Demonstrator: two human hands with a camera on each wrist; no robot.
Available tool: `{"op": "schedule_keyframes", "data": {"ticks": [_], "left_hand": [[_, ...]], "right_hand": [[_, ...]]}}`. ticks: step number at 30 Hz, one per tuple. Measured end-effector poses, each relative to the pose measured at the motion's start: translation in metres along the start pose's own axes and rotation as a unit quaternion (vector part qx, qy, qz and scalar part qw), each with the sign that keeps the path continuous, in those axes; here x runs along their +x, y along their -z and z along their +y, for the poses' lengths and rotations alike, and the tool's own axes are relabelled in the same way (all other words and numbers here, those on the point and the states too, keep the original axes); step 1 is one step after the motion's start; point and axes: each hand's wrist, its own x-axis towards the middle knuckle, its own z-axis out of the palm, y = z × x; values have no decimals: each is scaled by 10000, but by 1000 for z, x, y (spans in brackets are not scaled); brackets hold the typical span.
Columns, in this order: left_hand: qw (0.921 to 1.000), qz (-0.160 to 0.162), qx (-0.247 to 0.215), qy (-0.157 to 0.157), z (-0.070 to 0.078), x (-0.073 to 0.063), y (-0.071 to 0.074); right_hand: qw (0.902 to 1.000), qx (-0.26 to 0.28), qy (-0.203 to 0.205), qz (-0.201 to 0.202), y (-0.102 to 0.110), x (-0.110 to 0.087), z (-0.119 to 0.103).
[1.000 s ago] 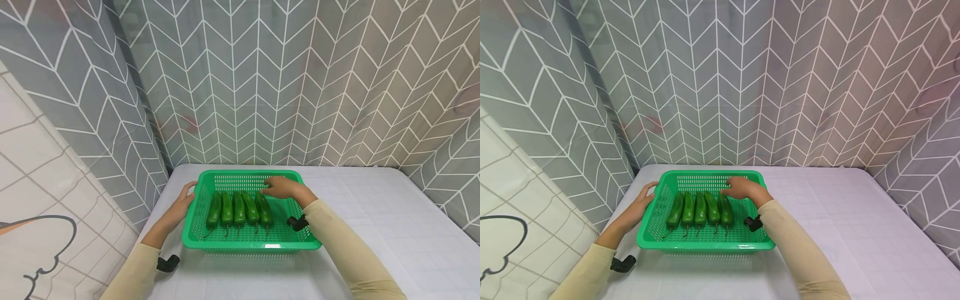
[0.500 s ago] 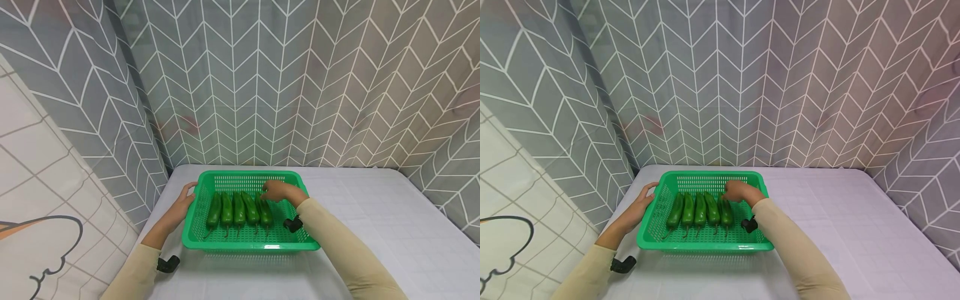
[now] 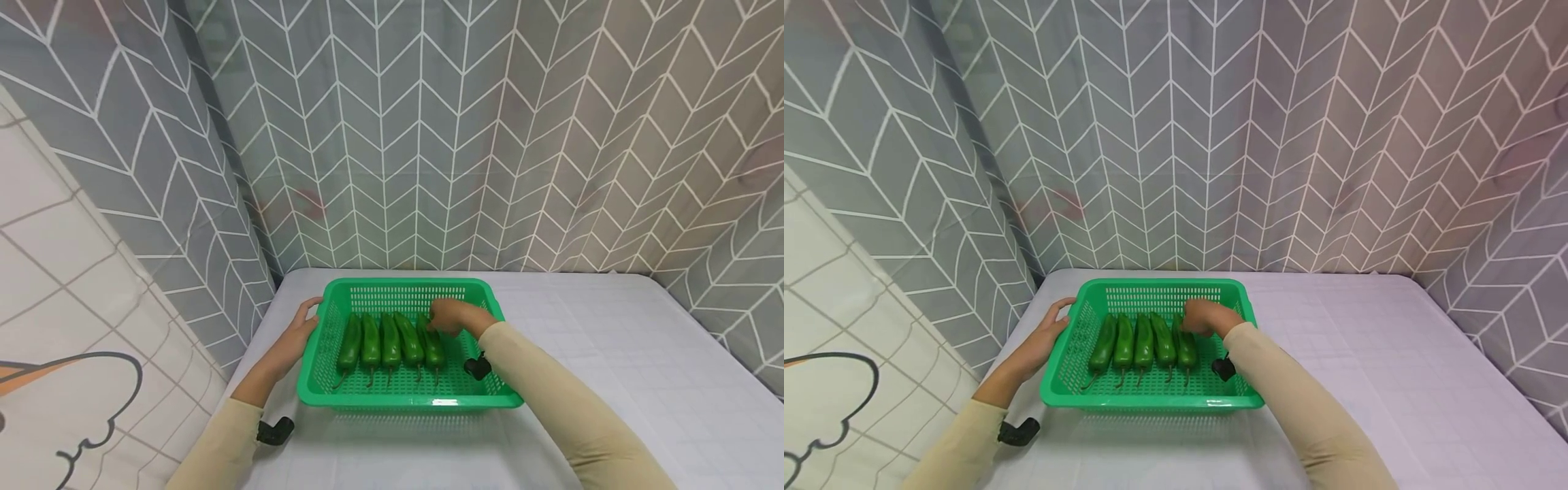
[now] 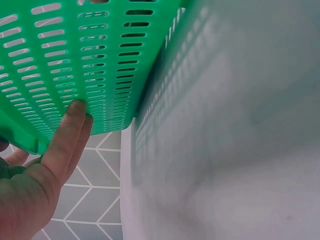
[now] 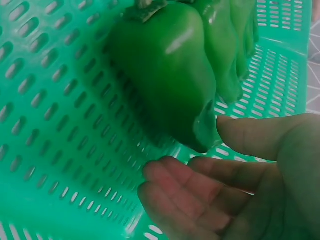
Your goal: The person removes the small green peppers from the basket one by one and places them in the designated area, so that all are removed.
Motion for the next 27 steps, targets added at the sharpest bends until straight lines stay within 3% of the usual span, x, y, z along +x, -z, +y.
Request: {"op": "schedule_keyframes", "data": {"ticks": [7,17,27], "left_hand": [[10000,-42,-4,-25,2,-1,0],[10000,13,22,53,-1,1,-1],[9999,61,141,25,0,2,-1]], "right_hand": [[10000,2,-35,-44,-4,2,1],[9985,525,-140,24,-9,5,2],[9990,441,-23,40,-8,6,1]]}}
